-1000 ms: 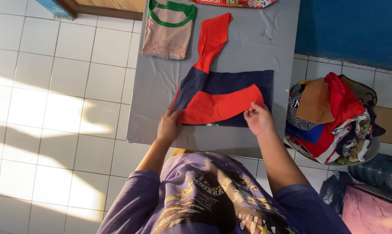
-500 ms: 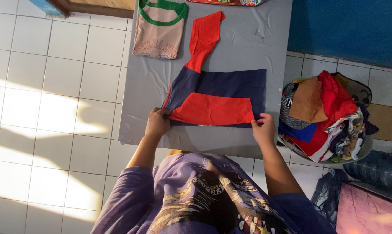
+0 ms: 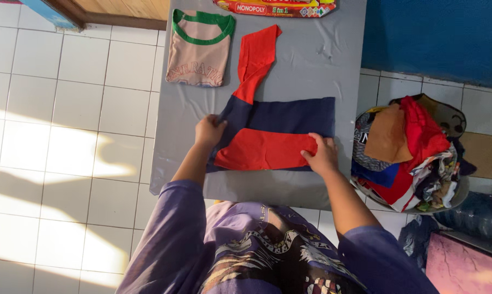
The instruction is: The person picks up several garments from a laundry basket and folds them one by one on a table, including a t-shirt, a long-sleeved shirt, and a pair of pants.
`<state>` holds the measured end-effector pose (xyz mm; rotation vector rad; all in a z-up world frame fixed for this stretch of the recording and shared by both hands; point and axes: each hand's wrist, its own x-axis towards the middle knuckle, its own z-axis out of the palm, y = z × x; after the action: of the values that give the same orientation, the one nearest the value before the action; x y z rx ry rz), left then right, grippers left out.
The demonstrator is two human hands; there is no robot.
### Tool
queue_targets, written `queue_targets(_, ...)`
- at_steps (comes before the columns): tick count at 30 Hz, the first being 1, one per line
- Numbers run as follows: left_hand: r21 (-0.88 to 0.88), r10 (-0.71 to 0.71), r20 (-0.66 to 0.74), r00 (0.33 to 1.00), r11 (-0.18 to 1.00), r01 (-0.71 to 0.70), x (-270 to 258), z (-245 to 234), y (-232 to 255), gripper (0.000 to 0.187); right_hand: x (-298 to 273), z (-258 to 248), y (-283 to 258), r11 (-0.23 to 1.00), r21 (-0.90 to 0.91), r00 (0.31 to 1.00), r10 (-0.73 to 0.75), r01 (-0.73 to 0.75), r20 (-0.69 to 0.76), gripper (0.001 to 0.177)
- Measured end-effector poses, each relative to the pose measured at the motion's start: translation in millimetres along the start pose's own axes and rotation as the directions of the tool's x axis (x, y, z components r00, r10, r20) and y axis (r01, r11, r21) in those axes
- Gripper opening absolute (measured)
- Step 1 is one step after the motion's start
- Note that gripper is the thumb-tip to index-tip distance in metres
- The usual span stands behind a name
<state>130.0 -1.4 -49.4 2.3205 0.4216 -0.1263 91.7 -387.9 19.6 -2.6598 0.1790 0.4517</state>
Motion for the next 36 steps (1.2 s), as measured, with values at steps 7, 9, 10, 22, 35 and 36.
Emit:
queue_targets(7,0.101,-0.267,-0.099,0.959,0.956,0.277,-23,-64,5,0.034,4,-5,3,0.998,-0.046,0.999,0.031,-0.030,0.026,0.072)
queue_targets(9,0.189,-0.252,-0.109,0.962,0.944,0.269,-20,-74,25,0.033,12,-7,7,0.987,-0.076,0.981,0.152,-0.144,0.120,0.077)
queue_targets(10,0.228,-0.135,-0.153,0.979,0.959,0.168,-17,-75,34,0.040,19,-8,9,0.987,-0.075,0.981,0.153,-0.145,0.119,0.077)
queue_targets(22,0.023,0.198,0.197,0.960,0.978,-0.207,127,26,107,0.073,99,-44,-25,0.993,0.111,0.998,0.030,-0.036,0.061,0.057)
queue_targets(35,-0.736,-0.020,0.361,0.932,0.607,0.298,129,-59,103,0.027,101,-41,-35,0.998,-0.024,0.992,0.060,-0.057,0.114,0.083)
queue_targets(36,-0.736,-0.029,0.355,0.934,0.608,0.299,120,-83,104,0.027,101,-39,-30,0.999,-0.008,0.994,0.033,-0.032,0.103,0.075)
